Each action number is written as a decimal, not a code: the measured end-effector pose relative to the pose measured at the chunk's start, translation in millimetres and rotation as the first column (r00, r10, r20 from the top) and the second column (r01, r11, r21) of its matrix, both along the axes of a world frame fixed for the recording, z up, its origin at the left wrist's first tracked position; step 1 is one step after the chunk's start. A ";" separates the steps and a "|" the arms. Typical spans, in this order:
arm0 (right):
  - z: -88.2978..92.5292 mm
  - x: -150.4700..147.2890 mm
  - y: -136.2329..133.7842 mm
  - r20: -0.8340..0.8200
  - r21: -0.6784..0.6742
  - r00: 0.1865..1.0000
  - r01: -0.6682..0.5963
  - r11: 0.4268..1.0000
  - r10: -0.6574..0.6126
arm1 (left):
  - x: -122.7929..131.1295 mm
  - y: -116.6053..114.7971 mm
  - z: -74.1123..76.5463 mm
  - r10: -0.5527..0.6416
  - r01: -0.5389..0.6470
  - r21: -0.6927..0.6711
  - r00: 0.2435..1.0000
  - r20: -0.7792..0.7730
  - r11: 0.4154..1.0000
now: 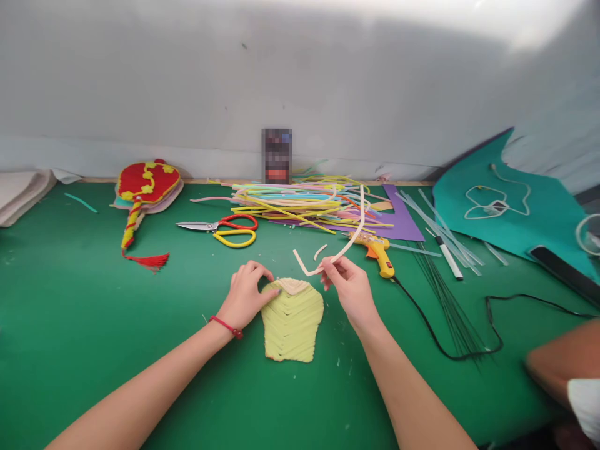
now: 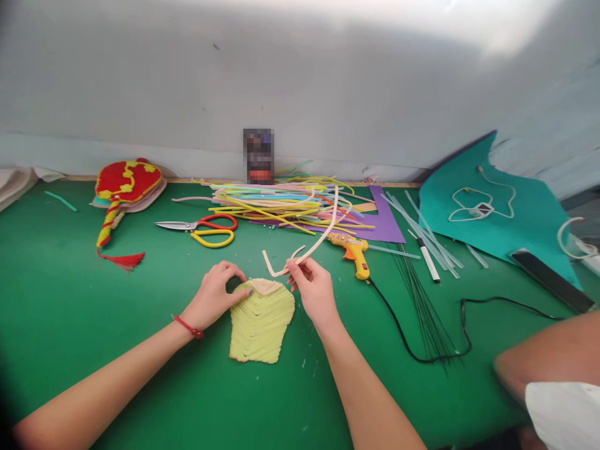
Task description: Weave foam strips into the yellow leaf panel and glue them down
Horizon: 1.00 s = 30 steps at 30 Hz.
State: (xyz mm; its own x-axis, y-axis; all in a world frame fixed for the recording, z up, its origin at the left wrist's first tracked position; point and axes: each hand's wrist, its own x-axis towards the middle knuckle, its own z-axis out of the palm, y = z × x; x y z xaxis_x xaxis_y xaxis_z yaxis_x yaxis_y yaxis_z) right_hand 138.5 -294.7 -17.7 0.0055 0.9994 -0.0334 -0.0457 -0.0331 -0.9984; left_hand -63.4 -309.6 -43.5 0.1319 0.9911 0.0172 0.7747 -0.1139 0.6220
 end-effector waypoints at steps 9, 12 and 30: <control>9.1 13.5 0.6 -0.108 0.240 0.909 0.417 0.877 -0.402 | 2.9 1.4 -2.1 0.023 0.126 -0.226 0.829 0.558 0.966; 11.9 18.6 4.0 -0.239 0.209 0.826 0.557 0.804 -0.510 | 2.9 2.9 -3.7 0.029 0.143 -0.245 0.812 0.583 0.959; -38.0 -38.0 -11.1 -0.076 -0.096 0.993 0.084 0.992 -0.091 | -71.6 29.5 43.7 0.347 -0.331 0.150 0.932 -0.101 0.932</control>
